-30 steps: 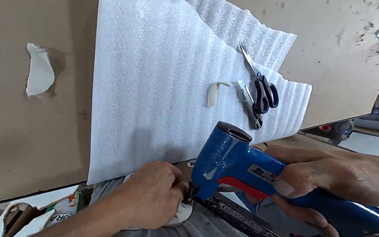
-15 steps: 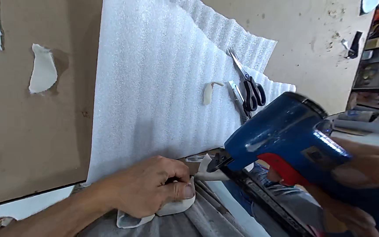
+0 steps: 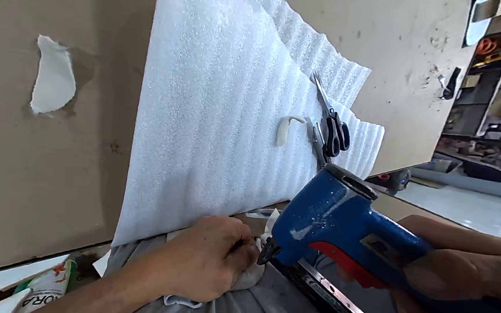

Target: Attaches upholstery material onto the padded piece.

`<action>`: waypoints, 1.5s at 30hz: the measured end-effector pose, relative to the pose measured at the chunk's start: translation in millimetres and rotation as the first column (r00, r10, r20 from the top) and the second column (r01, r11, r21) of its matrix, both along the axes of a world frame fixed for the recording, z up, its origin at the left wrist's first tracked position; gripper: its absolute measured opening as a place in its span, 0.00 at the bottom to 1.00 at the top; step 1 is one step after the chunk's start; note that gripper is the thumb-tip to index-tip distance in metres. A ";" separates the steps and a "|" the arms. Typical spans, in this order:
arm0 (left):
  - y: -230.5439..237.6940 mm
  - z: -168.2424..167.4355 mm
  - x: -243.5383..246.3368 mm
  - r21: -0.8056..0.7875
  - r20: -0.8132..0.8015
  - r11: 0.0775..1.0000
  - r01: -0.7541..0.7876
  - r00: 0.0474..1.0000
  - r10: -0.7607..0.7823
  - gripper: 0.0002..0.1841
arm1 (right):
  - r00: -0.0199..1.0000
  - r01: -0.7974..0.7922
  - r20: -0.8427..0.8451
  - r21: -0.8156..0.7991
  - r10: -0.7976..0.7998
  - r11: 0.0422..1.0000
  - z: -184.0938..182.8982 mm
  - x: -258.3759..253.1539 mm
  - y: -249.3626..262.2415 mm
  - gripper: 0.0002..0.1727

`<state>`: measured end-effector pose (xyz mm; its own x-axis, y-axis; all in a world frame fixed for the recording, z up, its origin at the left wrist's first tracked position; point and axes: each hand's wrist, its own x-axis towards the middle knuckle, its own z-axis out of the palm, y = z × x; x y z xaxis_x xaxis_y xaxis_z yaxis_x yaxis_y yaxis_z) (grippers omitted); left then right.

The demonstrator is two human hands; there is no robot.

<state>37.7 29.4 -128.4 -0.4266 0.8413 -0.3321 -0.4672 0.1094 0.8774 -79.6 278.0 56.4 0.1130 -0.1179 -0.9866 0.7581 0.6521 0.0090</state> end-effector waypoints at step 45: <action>-16.4 23.2 -30.2 0.148 -0.046 0.815 -0.561 0.819 0.572 0.33 | 0.337 -0.376 -0.930 -0.278 -0.150 0.884 -109.1 76.6 19.8 0.22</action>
<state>7.4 13.0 -105.2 -0.8616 0.4731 -0.1839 -0.3369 -0.2621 0.9043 -3.0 297.8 -52.7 -0.7692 -0.5583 -0.3107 0.0182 0.4670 -0.8841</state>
